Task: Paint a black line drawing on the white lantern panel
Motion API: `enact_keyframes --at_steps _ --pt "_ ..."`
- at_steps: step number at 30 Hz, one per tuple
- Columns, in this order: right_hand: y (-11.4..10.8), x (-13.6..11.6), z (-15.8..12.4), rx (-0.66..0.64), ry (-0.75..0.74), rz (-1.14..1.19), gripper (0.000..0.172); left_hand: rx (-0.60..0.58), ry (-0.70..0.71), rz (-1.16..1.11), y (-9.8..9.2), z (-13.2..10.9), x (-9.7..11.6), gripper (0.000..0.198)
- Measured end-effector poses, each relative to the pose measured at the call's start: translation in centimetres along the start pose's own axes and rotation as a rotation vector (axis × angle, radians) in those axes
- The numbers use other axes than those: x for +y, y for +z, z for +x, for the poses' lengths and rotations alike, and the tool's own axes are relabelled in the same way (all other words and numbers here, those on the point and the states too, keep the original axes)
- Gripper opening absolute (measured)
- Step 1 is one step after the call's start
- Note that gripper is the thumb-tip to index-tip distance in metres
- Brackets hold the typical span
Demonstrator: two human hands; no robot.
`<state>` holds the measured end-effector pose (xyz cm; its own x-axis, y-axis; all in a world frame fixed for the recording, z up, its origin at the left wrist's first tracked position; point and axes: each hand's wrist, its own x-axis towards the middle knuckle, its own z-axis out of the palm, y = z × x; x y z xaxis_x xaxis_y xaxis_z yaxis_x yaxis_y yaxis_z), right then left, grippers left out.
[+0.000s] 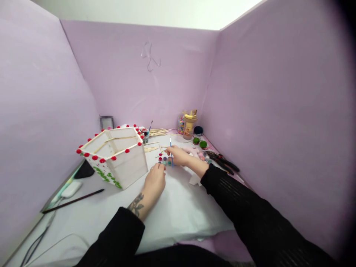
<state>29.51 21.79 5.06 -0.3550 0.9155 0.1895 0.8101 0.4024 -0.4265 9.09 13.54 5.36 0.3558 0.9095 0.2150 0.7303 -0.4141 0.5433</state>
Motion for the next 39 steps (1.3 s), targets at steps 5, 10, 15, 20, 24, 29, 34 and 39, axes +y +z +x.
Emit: enact_keyframes --at_steps 5,10,15,20,24,29,34,39 --pt "2.1 -0.9 1.6 -0.034 -0.062 0.084 0.035 0.032 -0.030 0.061 1.7 1.1 -3.1 0.012" --pt "3.4 -0.8 0.8 -0.002 -0.085 0.134 0.036 0.066 -0.026 0.051 2.4 1.5 -5.1 0.017" --pt "3.9 -0.8 0.2 0.002 -0.120 0.151 0.035 0.087 -0.027 0.048 2.7 2.0 -5.4 0.019" --pt "4.1 -0.8 0.2 0.011 -0.156 0.159 0.037 0.054 0.004 0.086 2.8 2.1 -4.3 0.033" --pt "4.3 -0.5 0.3 0.016 -0.177 0.153 0.037 0.008 -0.022 0.148 2.8 2.0 -3.4 0.040" --pt "4.3 -0.2 0.3 0.010 -0.182 0.125 0.037 -0.026 -0.069 0.173 2.4 1.6 -2.8 0.034" --pt "4.1 -0.2 0.1 -0.030 -0.198 0.062 0.037 -0.026 -0.109 0.146 2.3 1.4 -2.6 0.030" --pt "3.5 -0.7 0.0 -0.094 -0.226 -0.044 0.035 0.014 -0.145 0.096 2.3 1.5 -3.4 0.026"
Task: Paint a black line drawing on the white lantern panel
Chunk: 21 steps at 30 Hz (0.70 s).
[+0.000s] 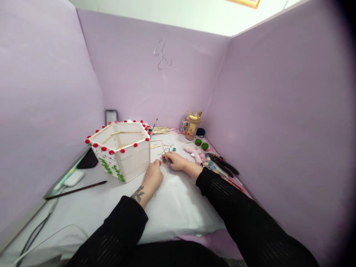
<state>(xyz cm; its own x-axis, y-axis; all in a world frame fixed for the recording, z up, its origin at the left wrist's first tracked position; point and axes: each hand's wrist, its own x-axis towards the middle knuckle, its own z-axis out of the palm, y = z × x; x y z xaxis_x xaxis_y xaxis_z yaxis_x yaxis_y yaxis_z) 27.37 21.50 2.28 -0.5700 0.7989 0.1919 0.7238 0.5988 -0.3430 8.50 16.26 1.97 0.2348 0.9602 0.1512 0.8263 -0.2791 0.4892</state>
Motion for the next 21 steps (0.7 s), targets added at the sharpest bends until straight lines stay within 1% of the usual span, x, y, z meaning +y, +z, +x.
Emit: enact_keyframes --at_steps 4,6,10,13,16,21 --pt "-0.3 -0.5 0.2 -0.054 -0.010 -0.087 0.030 0.020 0.008 -0.052 0.3 0.2 -0.3 0.028" --pt "-0.2 -0.9 0.3 -0.069 -0.001 -0.121 0.031 0.036 0.029 -0.081 0.5 0.5 -0.1 0.032" --pt "0.3 -1.5 0.5 -0.092 0.027 -0.178 0.035 0.054 0.099 -0.136 0.9 2.1 0.7 0.044" --pt "0.6 -1.8 0.7 -0.102 0.048 -0.221 0.035 0.015 0.119 -0.168 1.0 3.4 1.0 0.041" --pt "0.7 -2.0 0.9 -0.116 0.066 -0.253 0.036 -0.019 0.070 -0.176 1.2 4.0 1.0 0.036" --pt "1.0 -2.1 1.2 -0.146 0.083 -0.284 0.037 -0.055 -0.031 -0.146 1.1 3.9 1.2 0.036"
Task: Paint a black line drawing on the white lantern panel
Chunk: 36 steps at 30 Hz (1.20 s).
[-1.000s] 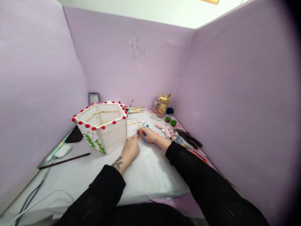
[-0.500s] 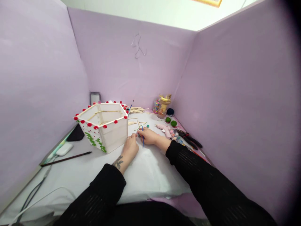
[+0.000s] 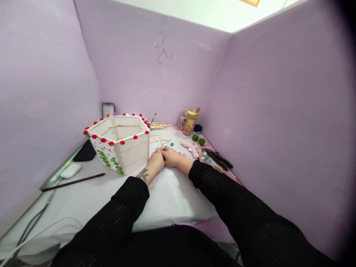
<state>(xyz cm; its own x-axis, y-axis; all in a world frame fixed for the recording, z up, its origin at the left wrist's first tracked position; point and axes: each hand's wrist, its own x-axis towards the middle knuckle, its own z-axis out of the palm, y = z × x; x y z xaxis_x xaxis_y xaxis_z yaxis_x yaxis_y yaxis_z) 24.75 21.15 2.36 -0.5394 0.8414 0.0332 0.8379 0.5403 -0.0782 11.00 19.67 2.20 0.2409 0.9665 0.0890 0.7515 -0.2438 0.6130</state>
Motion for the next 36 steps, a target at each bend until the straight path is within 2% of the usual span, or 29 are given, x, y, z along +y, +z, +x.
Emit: enact_keyframes --at_steps 17,23,27,31,33,36 --pt "-0.8 -0.5 0.5 -0.059 -0.005 0.027 0.037 -0.029 -0.017 0.007 0.0 0.0 0.0 0.040" --pt "-2.4 -0.5 0.6 -0.072 0.022 0.089 0.034 0.002 -0.014 -0.038 -0.3 -0.1 -0.4 0.043" --pt "-5.2 1.7 0.0 -0.005 0.061 0.140 0.031 0.011 0.092 -0.089 -1.0 -1.0 -0.3 0.055" --pt "-7.7 5.3 -2.2 0.094 0.187 0.145 0.029 0.032 0.161 -0.075 -1.7 -1.7 0.4 0.060" --pt "-7.8 6.4 -3.8 0.086 0.232 0.136 0.027 0.000 0.164 -0.023 -2.3 -1.8 0.6 0.050" --pt "-6.4 6.7 -5.8 0.036 0.266 0.124 0.023 -0.091 0.177 0.122 -3.5 -1.9 0.6 0.026"
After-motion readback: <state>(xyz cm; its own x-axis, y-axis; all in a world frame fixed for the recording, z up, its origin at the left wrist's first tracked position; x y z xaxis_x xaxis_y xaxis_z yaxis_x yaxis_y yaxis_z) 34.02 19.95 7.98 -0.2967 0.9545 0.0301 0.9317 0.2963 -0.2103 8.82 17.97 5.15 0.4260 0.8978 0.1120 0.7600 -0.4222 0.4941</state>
